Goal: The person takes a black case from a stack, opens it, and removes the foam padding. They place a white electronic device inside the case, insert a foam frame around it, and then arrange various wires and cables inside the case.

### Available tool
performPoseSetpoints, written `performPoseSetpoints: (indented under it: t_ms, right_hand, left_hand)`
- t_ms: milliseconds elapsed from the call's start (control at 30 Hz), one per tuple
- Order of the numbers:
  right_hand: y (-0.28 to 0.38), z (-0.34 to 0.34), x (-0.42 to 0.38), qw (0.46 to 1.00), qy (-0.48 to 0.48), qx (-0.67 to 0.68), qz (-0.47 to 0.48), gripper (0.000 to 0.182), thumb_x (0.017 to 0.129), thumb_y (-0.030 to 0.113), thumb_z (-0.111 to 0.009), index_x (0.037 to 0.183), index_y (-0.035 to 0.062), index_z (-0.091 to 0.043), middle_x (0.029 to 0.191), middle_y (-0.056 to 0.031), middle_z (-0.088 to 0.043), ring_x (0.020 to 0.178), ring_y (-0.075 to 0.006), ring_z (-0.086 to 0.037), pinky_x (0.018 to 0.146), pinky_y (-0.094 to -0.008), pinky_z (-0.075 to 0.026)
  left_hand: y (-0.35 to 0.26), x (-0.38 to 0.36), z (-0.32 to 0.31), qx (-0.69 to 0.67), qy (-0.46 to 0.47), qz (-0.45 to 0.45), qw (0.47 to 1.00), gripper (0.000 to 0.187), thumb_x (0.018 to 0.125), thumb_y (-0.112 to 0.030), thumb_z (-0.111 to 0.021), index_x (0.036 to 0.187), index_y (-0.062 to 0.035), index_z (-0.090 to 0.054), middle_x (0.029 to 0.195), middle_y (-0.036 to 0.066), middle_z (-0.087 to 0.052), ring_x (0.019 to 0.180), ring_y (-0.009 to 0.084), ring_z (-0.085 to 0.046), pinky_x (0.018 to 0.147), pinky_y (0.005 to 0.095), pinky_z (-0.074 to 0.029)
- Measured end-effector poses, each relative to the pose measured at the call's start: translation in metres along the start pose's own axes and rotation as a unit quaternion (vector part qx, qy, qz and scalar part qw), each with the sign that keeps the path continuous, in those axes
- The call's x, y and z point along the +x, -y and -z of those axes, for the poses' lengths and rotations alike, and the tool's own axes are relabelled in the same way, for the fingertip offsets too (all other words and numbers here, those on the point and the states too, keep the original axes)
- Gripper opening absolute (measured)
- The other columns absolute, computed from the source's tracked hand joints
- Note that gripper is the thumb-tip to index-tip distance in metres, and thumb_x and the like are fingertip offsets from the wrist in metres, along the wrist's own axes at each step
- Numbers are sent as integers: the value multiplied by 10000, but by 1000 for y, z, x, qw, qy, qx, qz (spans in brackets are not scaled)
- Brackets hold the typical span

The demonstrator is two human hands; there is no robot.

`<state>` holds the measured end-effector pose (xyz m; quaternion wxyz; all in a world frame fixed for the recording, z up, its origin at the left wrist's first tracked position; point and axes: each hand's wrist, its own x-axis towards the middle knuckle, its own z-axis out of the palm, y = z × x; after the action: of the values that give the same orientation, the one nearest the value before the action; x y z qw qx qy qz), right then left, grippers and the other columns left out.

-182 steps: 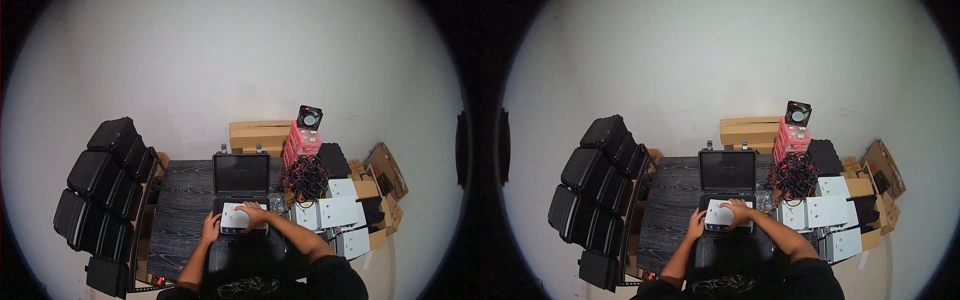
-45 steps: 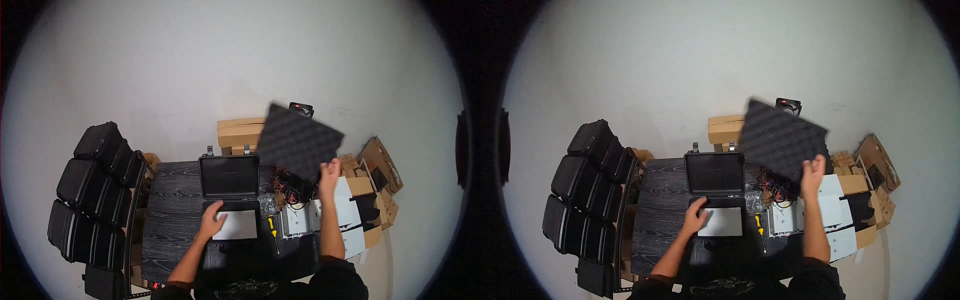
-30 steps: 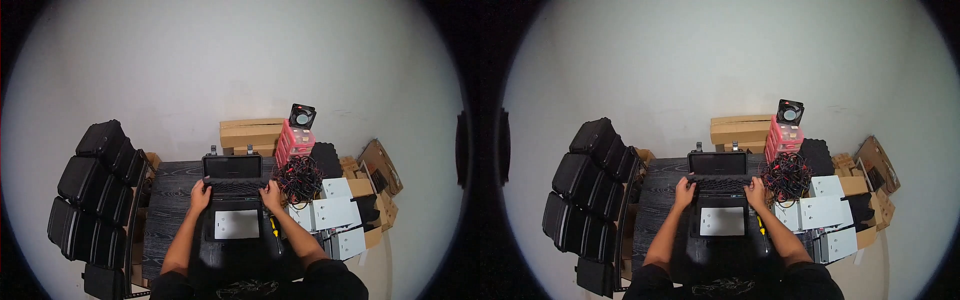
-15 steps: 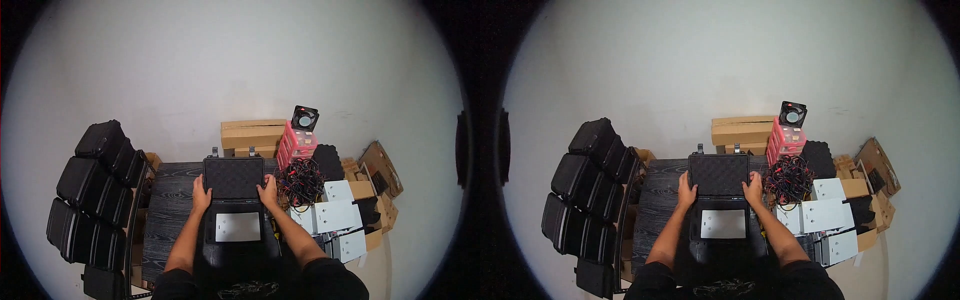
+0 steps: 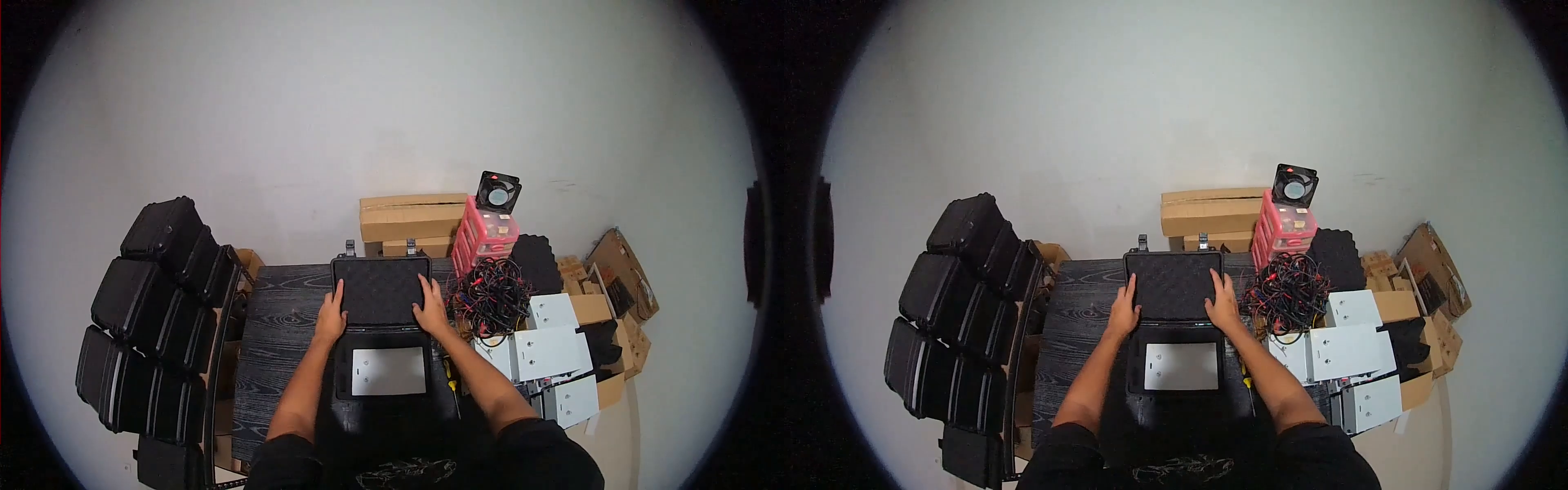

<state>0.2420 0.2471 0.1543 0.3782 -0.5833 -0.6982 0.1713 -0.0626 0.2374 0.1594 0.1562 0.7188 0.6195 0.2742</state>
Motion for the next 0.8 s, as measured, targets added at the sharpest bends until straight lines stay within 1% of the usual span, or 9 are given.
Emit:
performPoseSetpoints:
  t_ms: [133, 233, 367, 433, 467, 533, 567, 667, 800]
  right_hand:
    - [0, 2, -11, 1000, 22, 1, 7, 982, 824, 5, -739, 1644, 194, -232, 1570, -363, -278, 1384, -559, -421, 1151, -482, -420]
    - [-8, -5, -22, 999, 35, -13, 11, 1012, 830, 25, -736, 1660, 196, -184, 1591, -368, -240, 1392, -564, -415, 1141, -485, -431]
    - [-11, -12, -48, 999, 43, 8, -7, 991, 852, 65, -730, 1662, 175, -171, 1608, -377, -198, 1414, -571, -386, 1139, -495, -433]
    - [-12, -13, -65, 997, 76, -5, -32, 969, 864, 78, -728, 1656, 134, -173, 1610, -381, -189, 1425, -575, -364, 1151, -500, -418]
    - [-13, -14, -72, 995, 91, -12, -45, 959, 871, 85, -727, 1653, 114, -173, 1611, -384, -185, 1431, -577, -354, 1157, -502, -411]
    - [-22, -22, -91, 996, 87, -19, -15, 925, 888, 99, -715, 1642, 70, -179, 1611, -387, -185, 1439, -585, -331, 1169, -507, -395]
    - [-30, -28, -99, 996, 85, -23, 0, 910, 897, 105, -710, 1636, 48, -182, 1611, -389, -185, 1444, -588, -320, 1175, -509, -387]
    - [-31, -31, -117, 993, 110, -15, -45, 883, 915, 114, -677, 1639, 53, -174, 1617, -377, -209, 1477, -538, -307, 1201, -485, -346]
    - [-43, -37, -126, 996, 87, -2, -25, 824, 927, 85, -629, 1616, -11, -186, 1620, -347, -237, 1474, -507, -331, 1198, -475, -356]
  left_hand:
    - [5, -5, -8, 17, 32, 19, 999, 984, 896, 5, -684, 1674, -205, -121, 1249, 250, -513, 1144, 463, -589, 1001, 499, -509]
    - [3, -15, -8, -15, 17, 13, 1000, 903, 932, -44, -655, 1667, -190, -153, 1295, 272, -509, 1154, 475, -588, 1023, 501, -507]
    - [9, -36, -21, -49, -20, 1, 999, 866, 941, -116, -656, 1659, -141, -173, 1513, 319, -394, 1327, 510, -498, 1116, 491, -450]
    - [15, -53, -31, -76, -13, 17, 997, 855, 945, -159, -660, 1650, -94, -182, 1596, 334, -310, 1412, 519, -424, 1169, 485, -402]
    - [18, -63, -38, -81, -25, 6, 996, 851, 946, -176, -661, 1643, -66, -185, 1601, 333, -304, 1428, 516, -403, 1181, 483, -384]
    - [26, -83, -52, -90, -48, -14, 995, 850, 949, -209, -662, 1628, -11, -191, 1612, 331, -293, 1461, 510, -359, 1205, 481, -350]
    - [28, -95, -56, -105, -32, 4, 994, 842, 948, -219, -664, 1609, 34, -208, 1617, 331, -288, 1499, 485, -310, 1226, 468, -315]
    - [24, -118, -55, -90, -19, 36, 995, 807, 961, -228, -645, 1601, 38, -231, 1619, 330, -286, 1498, 478, -320, 1221, 465, -323]
    - [24, -137, -56, -92, 8, 63, 994, 767, 980, -250, -617, 1592, 37, -255, 1625, 324, -280, 1485, 480, -342, 1209, 465, -343]
